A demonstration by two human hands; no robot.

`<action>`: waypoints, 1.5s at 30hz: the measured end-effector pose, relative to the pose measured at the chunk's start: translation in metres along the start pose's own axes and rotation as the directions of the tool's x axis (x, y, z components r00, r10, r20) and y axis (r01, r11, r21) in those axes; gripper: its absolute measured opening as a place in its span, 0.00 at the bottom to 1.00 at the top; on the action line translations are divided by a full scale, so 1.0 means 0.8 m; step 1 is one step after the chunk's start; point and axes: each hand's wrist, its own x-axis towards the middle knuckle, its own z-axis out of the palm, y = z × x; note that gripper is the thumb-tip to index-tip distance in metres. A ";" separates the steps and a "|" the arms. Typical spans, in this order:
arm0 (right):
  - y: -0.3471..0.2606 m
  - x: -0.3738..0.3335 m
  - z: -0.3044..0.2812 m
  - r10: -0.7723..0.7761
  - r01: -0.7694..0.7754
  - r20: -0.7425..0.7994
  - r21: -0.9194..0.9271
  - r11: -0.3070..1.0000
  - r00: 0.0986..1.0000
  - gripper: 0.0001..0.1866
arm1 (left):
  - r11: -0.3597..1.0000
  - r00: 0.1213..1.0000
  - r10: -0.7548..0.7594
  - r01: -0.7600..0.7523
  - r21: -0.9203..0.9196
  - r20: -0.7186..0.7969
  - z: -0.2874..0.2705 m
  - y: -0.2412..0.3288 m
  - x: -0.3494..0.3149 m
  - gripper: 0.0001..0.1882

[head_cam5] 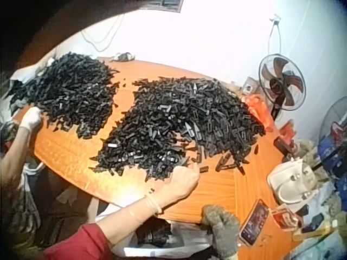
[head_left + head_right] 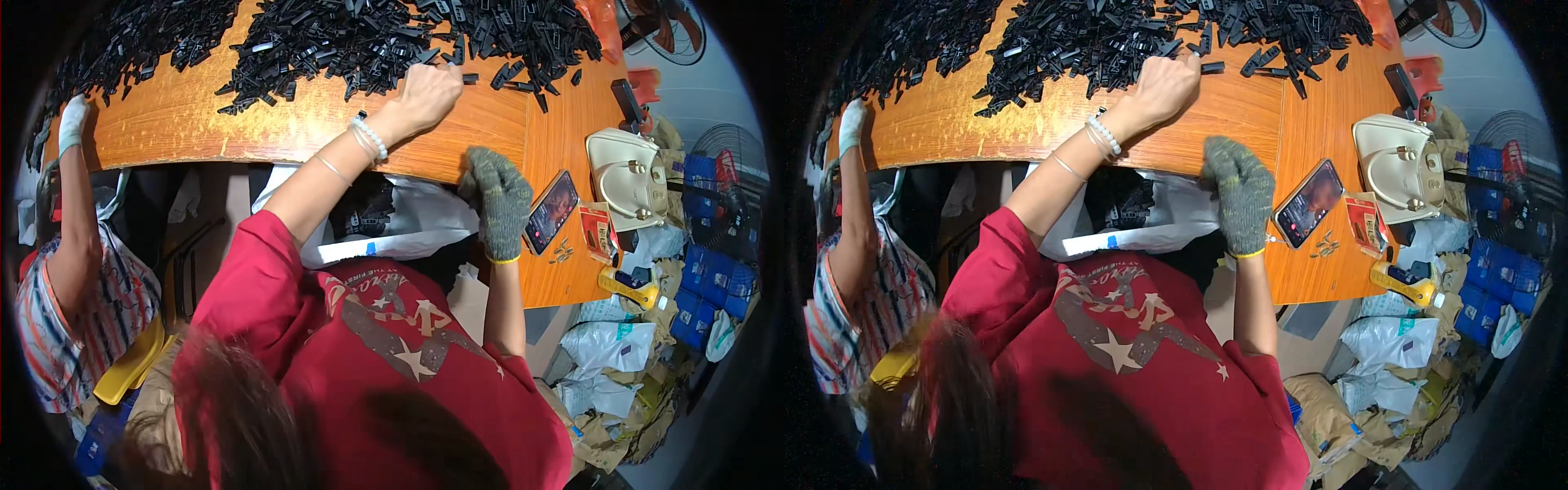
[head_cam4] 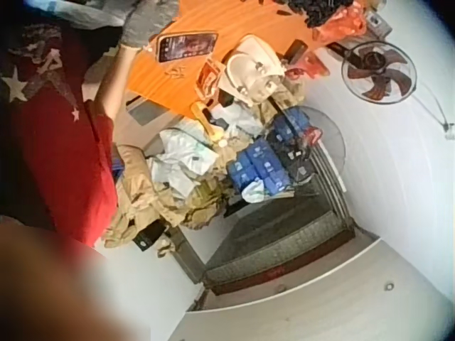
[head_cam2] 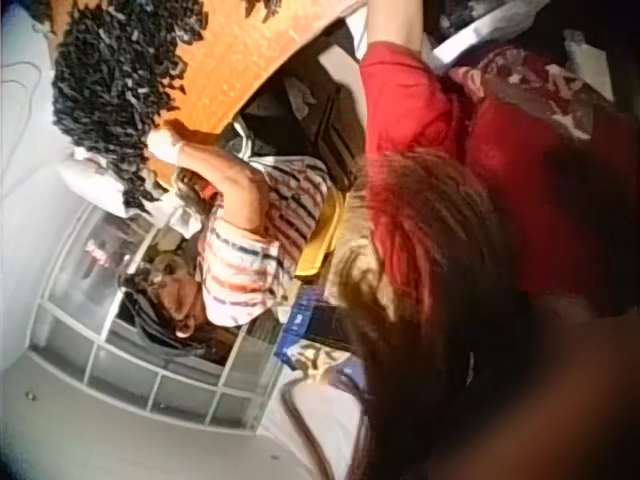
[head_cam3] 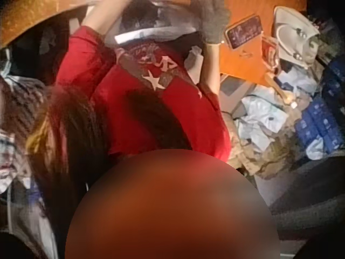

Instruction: Trimming excess material from small black plastic components using a hand tool and sorting them into a bag.

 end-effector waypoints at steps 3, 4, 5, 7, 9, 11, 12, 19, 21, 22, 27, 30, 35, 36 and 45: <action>0.027 0.040 0.006 -0.628 0.451 -0.093 -0.615 0.647 0.773 0.23 | 0.983 0.997 0.061 -0.052 -0.177 0.041 -0.017 0.009 -0.023 0.03; 0.012 0.041 0.008 -0.628 0.401 -0.011 -0.761 0.510 0.778 0.26 | 0.960 0.991 0.111 -0.087 -0.265 0.075 -0.027 0.018 -0.033 0.04; 0.016 0.051 0.008 -0.641 0.411 0.049 -0.804 0.430 0.766 0.25 | 0.930 0.980 0.170 -0.127 -0.345 0.098 -0.028 0.021 -0.039 0.04; 0.023 0.075 0.005 -0.535 0.397 0.183 -0.861 0.317 0.825 0.19 | 0.892 0.972 0.195 -0.121 -0.435 0.128 -0.030 0.027 -0.041 0.04; 0.025 0.074 0.003 -0.536 0.392 0.164 -0.854 0.343 0.828 0.16 | 0.876 1.000 0.009 0.005 -0.482 0.027 -0.021 0.022 -0.027 0.03; 0.021 0.069 0.004 -0.536 0.388 0.150 -0.846 0.365 0.831 0.14 | 0.951 0.989 -0.137 0.147 -0.273 0.057 -0.009 0.006 -0.001 0.07; 0.020 0.063 0.006 -0.531 0.372 0.085 -0.805 0.462 0.843 0.14 | 0.976 0.993 -0.114 0.120 -0.182 0.044 -0.007 0.003 0.011 0.06; 0.034 0.051 -0.002 -0.368 0.259 -0.141 -0.488 0.834 0.919 0.18 | 0.995 1.000 -0.011 0.011 -0.100 0.002 -0.016 -0.004 0.019 0.05; 0.027 0.040 -0.010 -0.340 0.266 -0.134 -0.387 0.883 0.931 0.18 | 0.860 0.989 -0.101 0.139 -0.490 0.105 -0.040 0.014 -0.003 0.07; 0.024 0.035 -0.013 -0.358 0.302 -0.111 -0.342 0.890 0.927 0.19 | 0.683 0.953 -0.171 0.297 -0.667 0.249 -0.055 0.021 -0.018 0.08; 0.016 0.035 -0.028 -0.498 0.523 0.202 -0.523 0.673 0.843 0.16 | 0.645 0.904 -0.223 0.417 -0.641 0.363 -0.067 0.022 -0.077 0.10; 0.009 0.042 -0.023 -0.356 0.464 0.303 -0.661 0.589 0.884 0.12 | 0.724 0.936 -0.208 0.343 -0.598 0.285 -0.062 0.020 -0.086 0.09; 0.008 0.051 -0.020 -0.450 0.633 0.495 -0.739 0.231 0.743 0.15 | 0.729 0.962 -0.178 0.269 -0.630 0.205 -0.058 0.021 -0.093 0.09; 0.005 0.052 -0.019 -0.440 0.636 0.508 -0.741 0.214 0.741 0.17 | 0.726 0.962 -0.181 0.271 -0.632 0.204 -0.057 0.021 -0.094 0.09; -0.032 0.076 0.008 -0.130 0.528 0.512 -0.832 0.169 0.849 0.16 | 0.717 0.966 -0.174 0.257 -0.649 0.190 -0.055 0.022 -0.096 0.07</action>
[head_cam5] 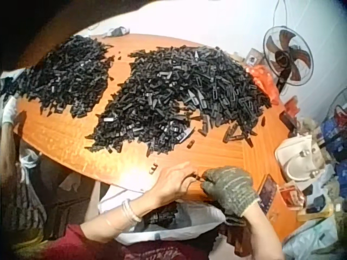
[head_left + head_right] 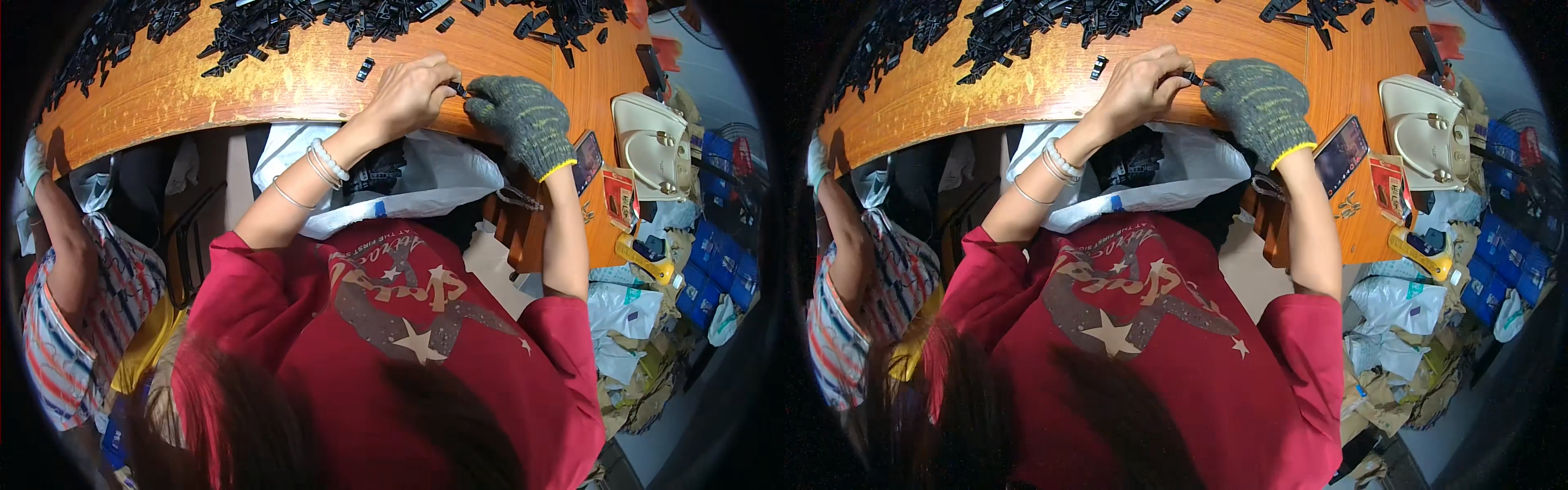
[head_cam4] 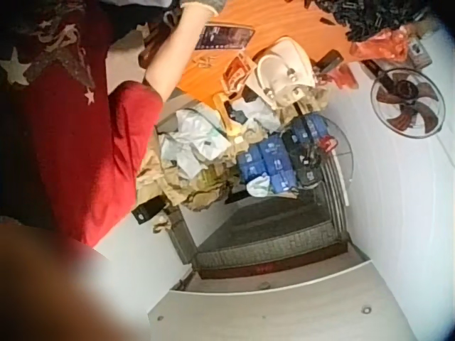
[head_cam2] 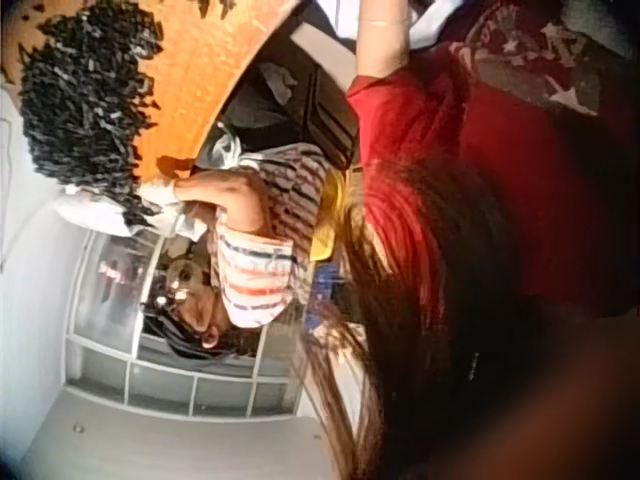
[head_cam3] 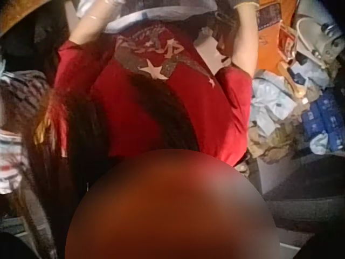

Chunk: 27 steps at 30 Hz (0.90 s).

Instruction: Trimming excess material from small black plastic components using a hand tool and sorting them into a bag.

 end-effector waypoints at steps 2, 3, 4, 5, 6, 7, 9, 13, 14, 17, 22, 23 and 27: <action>-0.003 0.009 -0.003 0.019 -0.018 0.023 -0.050 0.999 1.000 0.14 | 0.999 0.999 0.034 -0.034 -0.005 -0.011 0.000 -0.002 0.001 0.07; -0.004 0.013 -0.004 0.003 0.000 0.042 -0.067 0.998 0.999 0.13 | 0.999 0.999 0.033 -0.033 -0.011 -0.009 0.000 -0.002 0.001 0.07; -0.004 0.015 -0.005 -0.012 0.017 0.061 -0.085 0.996 0.998 0.12 | 0.998 0.998 0.056 -0.057 -0.018 -0.027 0.000 -0.001 0.001 0.07; -0.003 0.013 0.004 -0.057 0.054 -0.034 -0.077 0.996 0.998 0.10 | 0.996 0.996 0.079 -0.081 -0.025 -0.045 0.001 -0.001 0.001 0.07; -0.005 0.014 0.003 -0.052 0.049 -0.031 -0.080 0.996 0.998 0.10 | 0.996 0.996 0.080 -0.082 -0.031 -0.044 0.001 -0.003 0.002 0.07; -0.013 0.014 0.000 -0.060 0.056 -0.037 -0.094 0.994 0.998 0.10 | 0.994 0.993 0.097 -0.100 -0.043 -0.061 0.001 -0.004 0.002 0.07; -0.017 0.014 -0.002 -0.068 0.066 -0.009 -0.144 0.987 0.998 0.11 | 0.991 0.990 0.114 -0.119 -0.055 -0.079 0.002 -0.003 -0.002 0.07; -0.007 0.013 -0.001 -0.015 0.015 -0.003 0.037 0.999 1.000 0.14 | 0.997 0.993 0.075 -0.077 -0.025 -0.087 -0.001 0.001 -0.002 0.08; -0.004 0.007 0.002 -0.024 0.030 -0.067 0.097 0.995 0.997 0.15 | 0.998 0.993 0.056 -0.060 -0.032 -0.102 -0.003 0.000 -0.003 0.07; -0.009 -0.028 0.030 0.133 0.007 -0.265 0.469 0.883 0.955 0.18 | 0.997 0.988 0.078 -0.076 0.019 -0.136 -0.006 -0.001 -0.006 0.06; -0.028 -0.069 0.025 0.416 -0.037 -0.101 0.950 0.310 0.904 0.14 | 0.374 0.853 -0.196 0.521 -0.767 0.484 -0.050 0.018 -0.012 0.11; -0.029 -0.073 0.027 0.422 -0.033 -0.074 0.970 0.241 0.904 0.14 | 0.358 0.855 -0.133 0.513 -0.780 0.501 -0.048 0.011 -0.013 0.13; -0.035 -0.081 0.020 0.392 -0.024 -0.095 0.958 0.287 0.915 0.14 | 0.342 0.851 -0.107 0.517 -0.785 0.514 -0.029 0.017 -0.015 0.13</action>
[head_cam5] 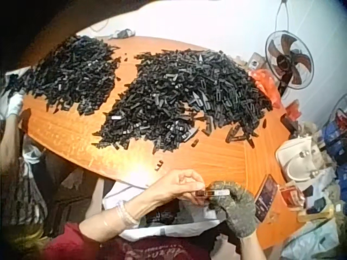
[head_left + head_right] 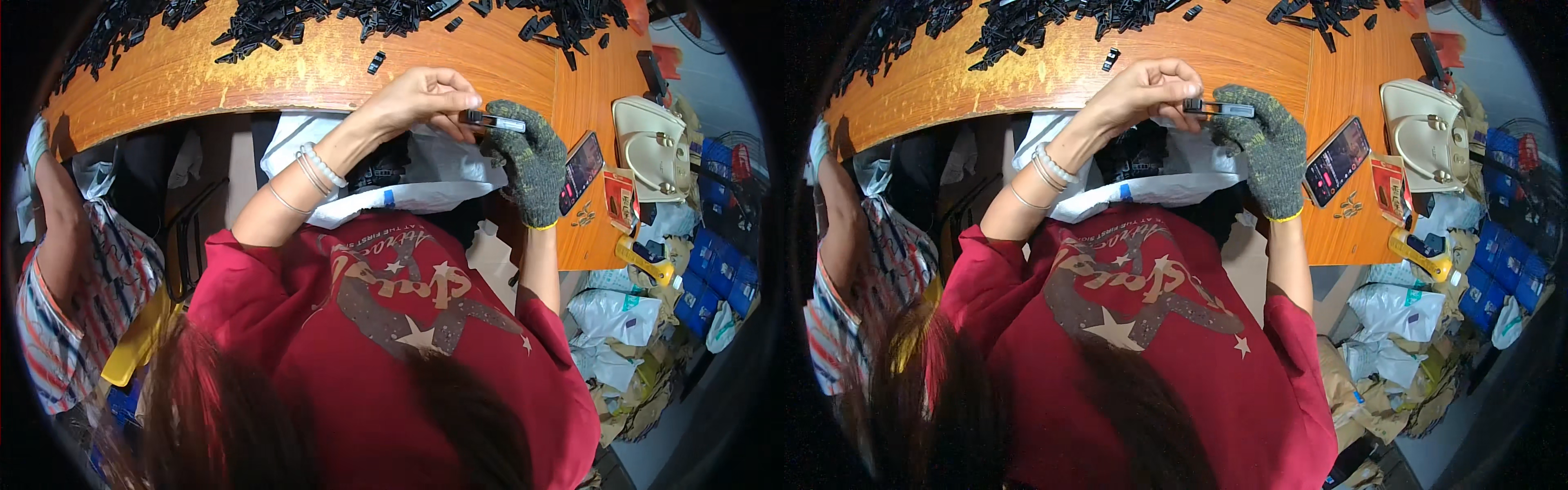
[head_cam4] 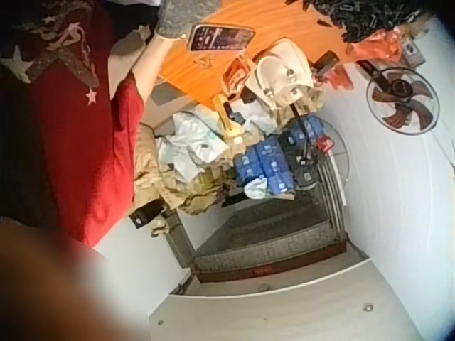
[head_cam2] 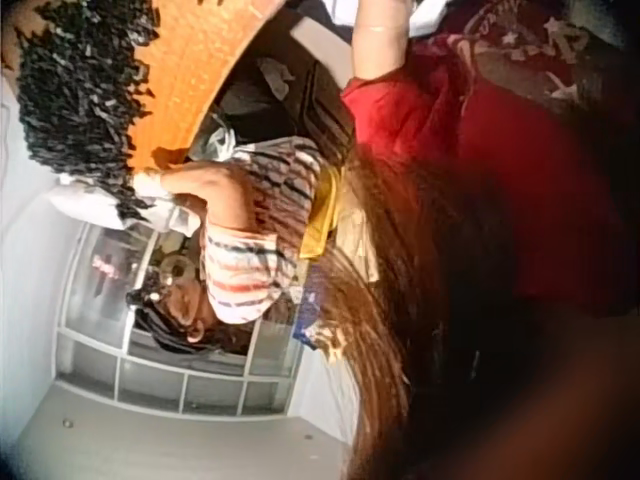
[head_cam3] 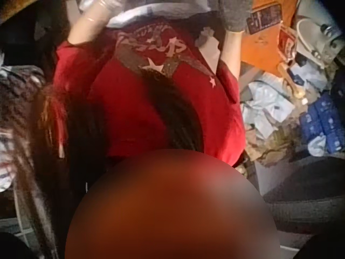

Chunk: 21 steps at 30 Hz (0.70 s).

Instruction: Trimming excess material from small black plastic components using a hand tool and sorting them into a bag.

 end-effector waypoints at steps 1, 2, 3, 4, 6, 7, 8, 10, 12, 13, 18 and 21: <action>-0.004 -0.001 0.001 0.030 -0.030 -0.002 0.033 0.999 1.000 0.13 | 0.986 1.000 -0.004 0.005 -0.169 0.004 0.007 0.002 -0.002 0.14; -0.005 -0.001 0.002 0.060 -0.059 -0.003 0.066 0.996 0.998 0.13 | 0.943 1.000 -0.006 0.009 -0.334 0.008 0.013 0.003 -0.003 0.15; -0.002 -0.002 0.002 0.058 -0.058 -0.001 0.067 0.996 0.998 0.13 | 0.964 0.998 0.000 -0.016 -0.266 -0.059 0.017 0.000 -0.004 0.15; 0.004 -0.004 0.003 0.037 -0.038 0.021 0.059 0.998 0.999 0.13 | 0.986 0.997 -0.032 0.020 -0.163 -0.072 0.021 -0.001 -0.006 0.13; 0.003 -0.004 0.008 0.034 -0.035 0.033 0.014 0.999 0.999 0.13 | 0.997 0.991 -0.071 0.066 -0.042 -0.112 0.027 0.004 -0.008 0.10; 0.003 -0.004 0.008 0.033 -0.034 0.037 0.015 0.999 0.999 0.13 | 0.997 0.991 -0.070 0.065 -0.041 -0.116 0.028 0.007 -0.008 0.10; 0.002 -0.004 0.008 0.016 -0.015 0.058 -0.007 1.000 0.998 0.14 | 0.999 0.992 -0.052 0.052 -0.002 -0.118 0.027 0.009 -0.007 0.11; 0.004 -0.004 0.008 -0.011 0.013 0.086 -0.026 1.000 0.996 0.14 | 0.999 0.992 -0.026 0.032 0.044 -0.124 0.023 0.011 -0.004 0.12; 0.013 -0.009 0.005 0.026 -0.043 0.139 0.119 0.992 0.990 0.14 | 0.936 0.985 -0.015 0.074 0.343 -0.171 0.018 0.007 0.002 0.15; 0.009 -0.009 0.004 0.011 -0.026 0.134 0.117 0.993 0.991 0.14 | 0.838 0.976 0.104 0.019 0.546 -0.194 0.018 0.009 0.007 0.18; -0.015 -0.022 0.003 0.301 -0.312 0.146 0.061 0.948 0.942 0.11 | 0.366 0.839 0.528 -0.090 0.926 -0.127 0.005 0.023 0.084 0.17; 0.005 -0.029 -0.014 -0.033 0.052 0.156 -0.117 0.992 0.987 0.11 | -0.048 0.675 0.736 -0.031 0.998 0.056 -0.014 0.012 0.141 0.13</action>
